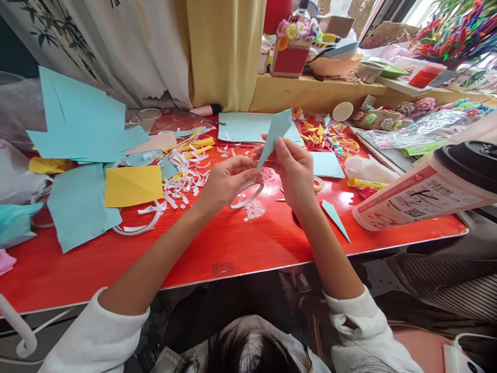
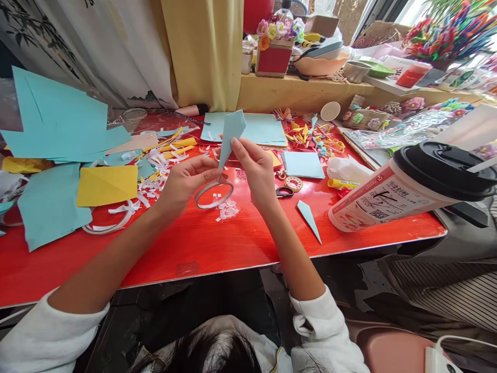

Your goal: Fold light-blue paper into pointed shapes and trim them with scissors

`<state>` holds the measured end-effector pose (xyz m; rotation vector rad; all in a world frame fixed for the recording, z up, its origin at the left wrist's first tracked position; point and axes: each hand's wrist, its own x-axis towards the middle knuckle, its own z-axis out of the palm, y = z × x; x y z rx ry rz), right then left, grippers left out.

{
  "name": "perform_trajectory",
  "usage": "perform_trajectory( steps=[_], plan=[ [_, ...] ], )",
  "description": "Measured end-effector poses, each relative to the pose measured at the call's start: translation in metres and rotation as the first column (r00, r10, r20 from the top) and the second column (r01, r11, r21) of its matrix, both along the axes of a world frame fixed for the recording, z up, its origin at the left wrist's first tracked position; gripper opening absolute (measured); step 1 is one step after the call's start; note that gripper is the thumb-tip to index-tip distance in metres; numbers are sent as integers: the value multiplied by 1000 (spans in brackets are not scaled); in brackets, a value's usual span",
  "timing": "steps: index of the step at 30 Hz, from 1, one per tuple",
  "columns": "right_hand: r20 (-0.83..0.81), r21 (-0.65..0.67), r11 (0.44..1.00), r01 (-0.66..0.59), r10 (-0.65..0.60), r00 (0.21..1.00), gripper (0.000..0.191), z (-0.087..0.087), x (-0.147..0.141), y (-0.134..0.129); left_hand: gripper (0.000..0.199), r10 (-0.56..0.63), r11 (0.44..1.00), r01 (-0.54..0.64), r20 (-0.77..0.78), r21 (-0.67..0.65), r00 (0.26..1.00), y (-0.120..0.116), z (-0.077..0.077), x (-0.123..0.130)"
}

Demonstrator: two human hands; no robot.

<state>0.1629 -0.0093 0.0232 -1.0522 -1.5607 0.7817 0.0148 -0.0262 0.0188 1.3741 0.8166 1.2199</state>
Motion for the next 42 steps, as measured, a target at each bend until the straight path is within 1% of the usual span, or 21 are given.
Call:
perform_trajectory(
  steps=[3,5,6,7,9,10,11,13,15,17,21,24,27,30,32,33,34,36,38,40,42],
  plan=[
    [74,46,999,23,-26,997,45,14,18,1,18,65,998,-65,18,8,998,0,3,-2],
    [243,42,999,21,-31,970,40,23,40,2,16,102,995,-102,16,21,995,1,4,-4],
    [387,18,999,29,-34,922,37,26,53,2,16,110,994,-110,18,22,994,2,4,-5],
    [548,-38,999,24,1,837,33,28,66,1,16,109,994,-109,22,22,994,2,4,-5],
    [782,-155,987,46,94,617,30,25,89,-2,19,105,994,-106,30,22,994,2,5,-5],
    [842,-177,982,72,113,527,33,21,97,-5,22,107,994,-107,29,21,994,2,5,-5],
    [874,-194,978,83,134,466,38,16,103,-8,25,113,993,-113,23,20,993,1,5,-4],
    [894,-276,959,71,229,384,43,5,107,-15,26,128,992,-128,3,20,992,0,6,-3],
    [896,-296,953,66,252,366,46,-4,105,-19,23,127,992,-127,-1,28,992,-2,6,-3],
    [898,-286,955,76,239,369,47,-9,101,-20,20,103,994,-104,18,40,995,-2,7,-3],
    [901,-278,959,53,241,359,37,-8,96,-15,26,49,999,-50,45,18,998,-3,7,-5],
    [862,-335,942,-15,314,398,32,-3,98,-15,32,33,999,-33,48,-6,998,-3,8,-6],
    [810,-411,909,-75,401,427,36,2,96,-19,36,17,1000,-16,49,-12,999,-4,9,-7],
    [836,-394,919,-29,371,404,48,1,90,-23,39,-3,1000,4,65,-9,998,-5,9,-7],
    [846,-377,926,4,342,410,48,-1,85,-24,39,-9,1000,10,63,-13,998,-5,9,-7],
    [825,-397,918,15,350,444,44,-2,84,-23,38,-6,1000,7,56,-17,998,-6,10,-7],
    [781,-437,899,23,366,505,39,-4,83,-23,36,2,1000,-1,47,-21,999,-6,10,-7],
    [630,-539,842,25,384,675,30,-6,83,-23,33,29,999,-28,29,-23,999,-6,11,-7],
    [443,-619,785,-1,351,825,27,-8,85,-26,30,57,998,-57,21,-15,998,-6,10,-7],
    [253,-655,752,-78,315,915,31,-8,87,-31,28,67,998,-67,17,-13,998,-5,10,-7],
    [27,-661,723,-203,293,956,39,-8,90,-38,26,61,998,-60,25,-17,998,-4,9,-7]
  ],
)
